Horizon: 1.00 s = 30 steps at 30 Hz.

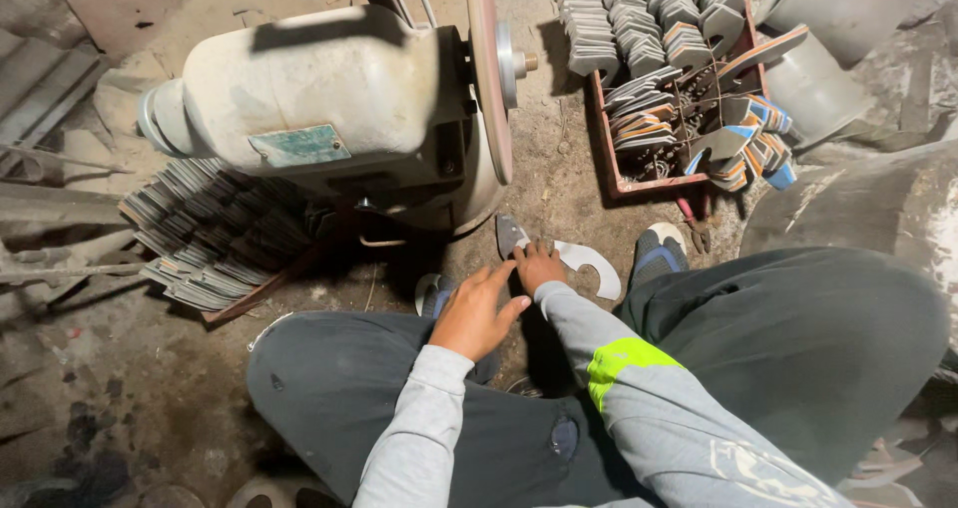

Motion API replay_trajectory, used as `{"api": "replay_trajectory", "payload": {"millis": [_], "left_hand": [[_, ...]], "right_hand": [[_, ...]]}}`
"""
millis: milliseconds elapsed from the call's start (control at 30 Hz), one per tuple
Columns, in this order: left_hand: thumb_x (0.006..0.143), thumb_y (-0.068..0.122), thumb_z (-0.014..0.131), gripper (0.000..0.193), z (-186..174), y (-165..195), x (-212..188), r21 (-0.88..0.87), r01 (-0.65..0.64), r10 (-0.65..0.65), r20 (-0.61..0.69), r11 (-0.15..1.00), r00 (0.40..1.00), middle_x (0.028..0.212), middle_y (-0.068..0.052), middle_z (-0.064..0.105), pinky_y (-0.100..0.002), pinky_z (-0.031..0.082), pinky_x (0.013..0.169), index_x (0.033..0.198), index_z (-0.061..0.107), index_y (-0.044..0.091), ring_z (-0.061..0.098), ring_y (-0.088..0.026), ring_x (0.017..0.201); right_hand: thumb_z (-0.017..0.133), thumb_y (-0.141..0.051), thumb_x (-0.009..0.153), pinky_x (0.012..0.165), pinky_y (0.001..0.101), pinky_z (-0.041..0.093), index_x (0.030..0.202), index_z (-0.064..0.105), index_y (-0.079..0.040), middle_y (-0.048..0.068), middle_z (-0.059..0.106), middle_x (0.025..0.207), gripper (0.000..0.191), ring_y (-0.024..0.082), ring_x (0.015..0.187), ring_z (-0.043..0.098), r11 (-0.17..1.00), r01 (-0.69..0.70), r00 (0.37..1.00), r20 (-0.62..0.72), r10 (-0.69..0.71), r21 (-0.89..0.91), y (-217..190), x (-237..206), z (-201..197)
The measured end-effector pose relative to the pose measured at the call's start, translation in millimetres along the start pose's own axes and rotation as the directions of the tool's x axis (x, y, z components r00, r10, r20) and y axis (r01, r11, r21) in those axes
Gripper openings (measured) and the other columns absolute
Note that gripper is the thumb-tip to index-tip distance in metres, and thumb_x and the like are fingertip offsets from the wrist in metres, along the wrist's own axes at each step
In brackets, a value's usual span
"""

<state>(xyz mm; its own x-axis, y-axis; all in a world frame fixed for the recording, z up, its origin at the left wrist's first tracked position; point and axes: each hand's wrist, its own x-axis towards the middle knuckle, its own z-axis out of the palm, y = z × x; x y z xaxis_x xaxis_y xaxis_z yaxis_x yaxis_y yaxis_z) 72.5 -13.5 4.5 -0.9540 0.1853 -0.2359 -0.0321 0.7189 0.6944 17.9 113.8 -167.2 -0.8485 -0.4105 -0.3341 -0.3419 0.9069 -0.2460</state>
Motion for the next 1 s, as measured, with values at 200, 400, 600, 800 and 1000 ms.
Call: {"api": "replay_trajectory", "payload": {"millis": [200,400,600,800,1000], "left_hand": [[0.09,0.036,0.074,0.06,7,-10,6,-0.01,-0.022,0.022,-0.033,1.0,0.999,0.127,-0.028,0.061,-0.05,0.045,0.102,0.14,0.057,0.005,0.056,-0.046,0.122],[0.091,0.037,0.07,0.06,-2,-9,13,-0.048,0.069,-0.074,-0.108,0.996,0.991,0.136,-0.022,0.059,-0.046,0.043,0.108,0.141,0.057,0.007,0.053,-0.042,0.128],[0.1,0.034,0.063,0.054,-3,5,17,-0.457,0.039,0.041,0.163,0.889,0.986,0.131,-0.015,0.065,-0.038,0.045,0.106,0.142,0.056,0.001,0.059,-0.03,0.125],[0.101,0.017,0.068,0.037,15,8,23,-0.906,0.167,0.2,0.26,0.389,0.945,0.105,-0.014,0.071,-0.034,0.059,0.085,0.127,0.06,-0.008,0.071,-0.019,0.093],[0.099,0.016,0.07,0.032,19,0,55,-0.902,0.006,0.055,0.033,0.433,0.998,0.096,-0.008,0.07,-0.032,0.061,0.076,0.121,0.063,-0.007,0.07,-0.016,0.083]], "right_hand": [[0.054,-0.025,0.094,0.099,0.0556,0.046,0.123,0.059,-0.01,0.014,0.065,0.126,0.033,0.034,0.121,0.062,0.999,-0.035,0.996,0.08,0.033,0.028,6,0,-16],[0.079,-0.029,0.078,0.098,0.0449,0.053,0.115,0.069,-0.009,0.022,0.07,0.118,0.043,0.039,0.114,0.066,0.995,0.017,0.955,0.292,-0.046,0.1,47,39,-106],[0.075,-0.007,0.072,0.091,0.0459,0.051,0.091,0.072,-0.007,0.019,0.063,0.102,0.02,0.04,0.107,0.06,0.853,0.484,0.867,-0.24,-0.437,0.196,80,-12,-212],[0.072,-0.002,0.066,0.104,0.0442,0.044,0.091,0.065,-0.01,0.021,0.053,0.123,0.027,0.04,0.121,0.051,0.773,0.611,0.63,-0.695,-0.347,0.168,55,-56,-248],[0.075,-0.012,0.087,0.109,0.0419,0.046,0.139,0.056,-0.004,0.019,0.06,0.135,0.056,0.037,0.127,0.06,0.651,0.483,0.802,-0.595,-0.059,0.586,47,-29,-231]]}}
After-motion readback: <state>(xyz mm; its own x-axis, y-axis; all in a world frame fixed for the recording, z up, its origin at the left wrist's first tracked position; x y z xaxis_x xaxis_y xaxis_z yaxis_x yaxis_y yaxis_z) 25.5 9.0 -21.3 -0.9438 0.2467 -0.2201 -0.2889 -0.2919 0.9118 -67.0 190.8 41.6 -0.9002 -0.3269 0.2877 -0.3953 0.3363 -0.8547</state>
